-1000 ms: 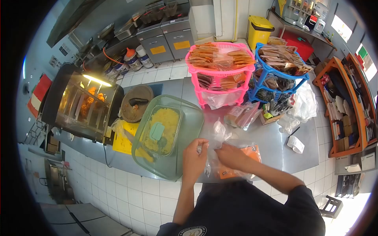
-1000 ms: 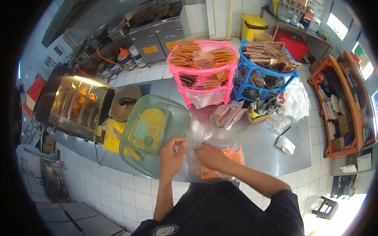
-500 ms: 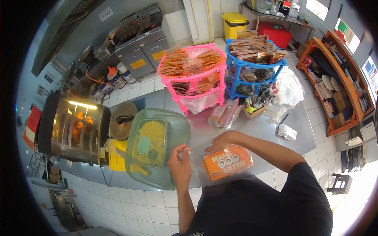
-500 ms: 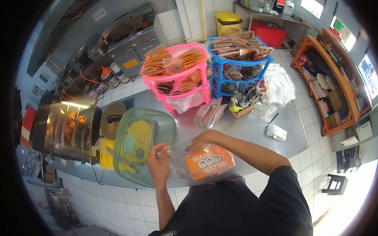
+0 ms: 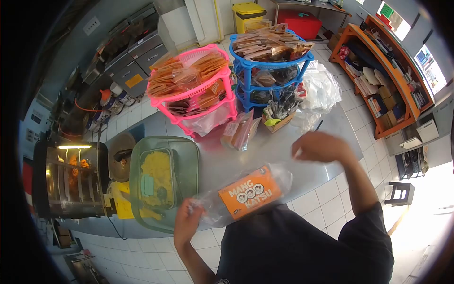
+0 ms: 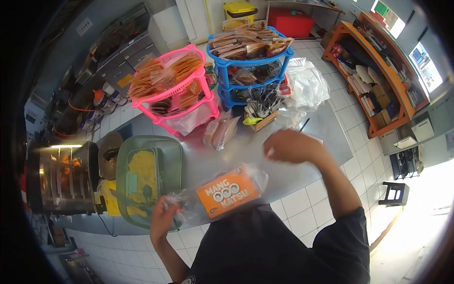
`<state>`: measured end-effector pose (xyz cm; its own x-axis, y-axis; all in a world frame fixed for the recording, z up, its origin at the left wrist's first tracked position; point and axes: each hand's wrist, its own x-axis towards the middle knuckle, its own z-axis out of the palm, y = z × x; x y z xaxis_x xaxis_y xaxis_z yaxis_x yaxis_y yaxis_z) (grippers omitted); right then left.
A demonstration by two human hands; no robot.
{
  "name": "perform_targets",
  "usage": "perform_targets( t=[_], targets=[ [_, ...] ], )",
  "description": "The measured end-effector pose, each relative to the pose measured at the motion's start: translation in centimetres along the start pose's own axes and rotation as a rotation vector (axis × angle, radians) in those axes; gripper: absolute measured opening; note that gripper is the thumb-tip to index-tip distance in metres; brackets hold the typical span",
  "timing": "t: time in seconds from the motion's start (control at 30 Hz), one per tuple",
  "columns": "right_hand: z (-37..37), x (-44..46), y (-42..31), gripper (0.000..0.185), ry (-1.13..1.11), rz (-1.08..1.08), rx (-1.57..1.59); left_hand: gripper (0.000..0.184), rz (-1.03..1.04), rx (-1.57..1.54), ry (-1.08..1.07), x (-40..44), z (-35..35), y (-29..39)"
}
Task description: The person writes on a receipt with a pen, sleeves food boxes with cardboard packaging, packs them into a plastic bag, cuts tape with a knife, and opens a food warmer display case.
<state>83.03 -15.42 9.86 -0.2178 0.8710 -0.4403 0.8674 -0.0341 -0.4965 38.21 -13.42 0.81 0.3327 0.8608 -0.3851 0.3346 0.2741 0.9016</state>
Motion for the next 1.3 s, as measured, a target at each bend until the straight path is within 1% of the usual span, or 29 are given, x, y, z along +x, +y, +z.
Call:
perform_targets(
  t=[0.03,0.1,0.2,0.23,0.27,0.3,0.33,0.37,0.4,0.43,0.5,0.53,0.57,0.6,0.63,0.7,0.73,0.8,0.9,1.0,1.07,1.1,1.13,1.2,1.23,1.27,1.3],
  targets=[
    [-2.9,-1.0,0.5,0.034,-0.041,0.192,0.193,0.009,-0.004,-0.136,0.092,0.0,0.5,0.3],
    [-2.5,-0.6,8.4,0.046,0.140,0.369,0.191,0.012,-0.009,-0.404,0.281,0.5,1.6,2.0],
    [4.1,2.9,21.1,0.061,0.384,0.540,0.018,0.011,-0.022,-0.500,0.261,1.1,1.5,2.9],
    [7.6,3.8,25.6,0.075,0.414,0.570,0.003,0.009,-0.003,-0.471,0.261,1.3,1.4,3.1],
    [8.7,3.6,25.0,0.093,0.346,0.618,0.095,0.008,0.017,-0.442,0.263,1.7,1.2,3.3],
    [12.0,4.3,28.7,0.089,0.309,0.670,0.007,0.008,0.037,-0.408,0.266,2.0,1.1,3.6],
    [12.9,3.9,27.7,0.080,0.303,0.673,0.019,0.010,0.062,-0.335,0.318,2.2,1.3,4.5],
    [14.8,4.4,29.7,0.068,0.333,0.603,-0.039,0.013,0.089,-0.259,0.371,2.2,1.5,5.8],
    [15.9,4.2,30.6,0.062,0.387,0.582,-0.016,0.015,0.112,-0.180,0.419,2.3,1.6,6.5],
    [16.5,3.8,31.0,0.056,0.437,0.567,0.009,0.017,0.237,0.047,0.518,2.5,1.5,6.4],
    [16.7,2.2,31.9,0.051,0.394,0.573,0.043,0.021,0.474,0.517,0.683,2.5,1.0,5.6],
    [16.3,1.6,31.8,0.049,0.379,0.573,0.060,0.021,0.507,0.491,0.749,2.1,1.5,6.2],
    [15.2,1.0,30.5,0.044,0.391,0.579,0.169,0.022,0.547,0.462,0.821,1.5,2.5,7.5],
    [13.6,-0.2,27.3,0.040,0.398,0.584,0.280,0.022,0.583,0.433,0.891,1.0,3.8,8.4],
    [12.0,-1.1,24.1,0.035,0.402,0.585,0.385,0.023,0.669,0.355,0.645,0.7,5.3,8.7],
    [10.7,-2.1,17.6,0.019,0.592,0.326,0.951,0.026,0.810,0.191,0.153,0.1,9.1,9.5],
    [10.0,-2.6,14.3,0.016,0.592,0.237,1.010,0.034,0.684,0.234,-0.033,0.1,11.7,9.5],
    [9.1,-3.4,8.4,0.014,0.595,0.054,1.131,0.042,0.894,0.340,-0.082,2.5,16.2,10.2],
    [9.7,-3.6,2.9,0.017,0.518,-0.237,1.355,0.043,1.029,0.366,-0.068,4.9,18.5,10.2],
    [10.2,-2.6,-0.9,0.014,0.539,-0.310,1.377,0.042,0.634,0.090,-0.330,5.3,17.3,8.8],
    [10.0,-2.0,-3.4,0.012,0.634,-0.319,1.375,0.039,0.323,-0.245,-0.412,5.5,17.2,8.5],
    [10.1,-1.5,-4.4,0.011,0.679,-0.326,1.374,0.039,0.166,-0.410,-0.445,5.6,17.1,8.4],
    [10.5,-0.9,-5.2,0.010,0.679,-0.348,1.447,0.041,0.069,-0.620,-0.432,5.9,17.3,7.9],
    [10.9,0.1,-6.4,0.010,0.676,-0.261,1.333,0.046,-0.125,-1.042,-0.398,6.3,17.8,7.0],
    [11.0,0.7,-7.1,0.011,0.673,-0.218,1.274,0.049,-0.101,-1.050,-0.373,6.0,17.8,7.1],
    [11.4,1.7,-8.0,0.014,0.764,-0.142,1.232,0.053,-0.076,-1.059,-0.348,5.6,17.7,7.5],
    [11.5,2.1,-8.4,0.015,0.776,-0.088,1.166,0.058,-0.052,-1.069,-0.321,5.2,17.7,7.6]
  ],
)
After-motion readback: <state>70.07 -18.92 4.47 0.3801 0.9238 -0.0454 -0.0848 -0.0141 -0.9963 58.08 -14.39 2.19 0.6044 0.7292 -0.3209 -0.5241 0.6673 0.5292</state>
